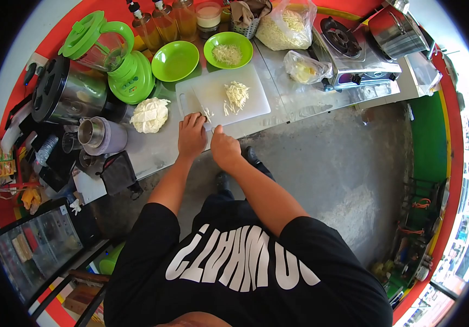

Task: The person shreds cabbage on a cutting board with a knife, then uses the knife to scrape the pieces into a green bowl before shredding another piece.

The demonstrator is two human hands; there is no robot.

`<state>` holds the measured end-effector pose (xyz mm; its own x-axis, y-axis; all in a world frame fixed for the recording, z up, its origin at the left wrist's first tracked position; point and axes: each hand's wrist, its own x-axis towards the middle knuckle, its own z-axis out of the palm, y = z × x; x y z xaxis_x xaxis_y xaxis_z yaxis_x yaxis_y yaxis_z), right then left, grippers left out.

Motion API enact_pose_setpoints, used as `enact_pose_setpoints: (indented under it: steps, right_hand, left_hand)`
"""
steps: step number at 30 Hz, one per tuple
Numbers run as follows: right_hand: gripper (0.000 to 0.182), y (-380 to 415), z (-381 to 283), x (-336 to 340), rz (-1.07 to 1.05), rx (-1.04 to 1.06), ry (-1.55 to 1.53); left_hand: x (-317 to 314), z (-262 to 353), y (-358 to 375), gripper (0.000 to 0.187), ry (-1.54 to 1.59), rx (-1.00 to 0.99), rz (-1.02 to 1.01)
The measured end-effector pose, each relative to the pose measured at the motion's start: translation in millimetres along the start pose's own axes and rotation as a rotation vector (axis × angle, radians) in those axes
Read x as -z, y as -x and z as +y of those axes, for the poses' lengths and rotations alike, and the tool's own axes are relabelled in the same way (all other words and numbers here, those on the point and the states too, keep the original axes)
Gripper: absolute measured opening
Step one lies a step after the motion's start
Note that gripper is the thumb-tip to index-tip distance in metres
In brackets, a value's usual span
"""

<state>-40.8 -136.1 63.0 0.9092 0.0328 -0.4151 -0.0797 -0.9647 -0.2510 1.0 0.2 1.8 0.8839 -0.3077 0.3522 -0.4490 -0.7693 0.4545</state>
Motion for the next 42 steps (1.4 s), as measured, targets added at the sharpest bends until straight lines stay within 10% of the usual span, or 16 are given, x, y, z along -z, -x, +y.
enact_pose_setpoints:
  steps: [42]
  right_hand:
    - [0.028, 7, 23, 4, -0.077, -0.073, -0.234]
  left_hand:
    - [0, 4, 0, 0.033, -0.027, 0.017, 0.047]
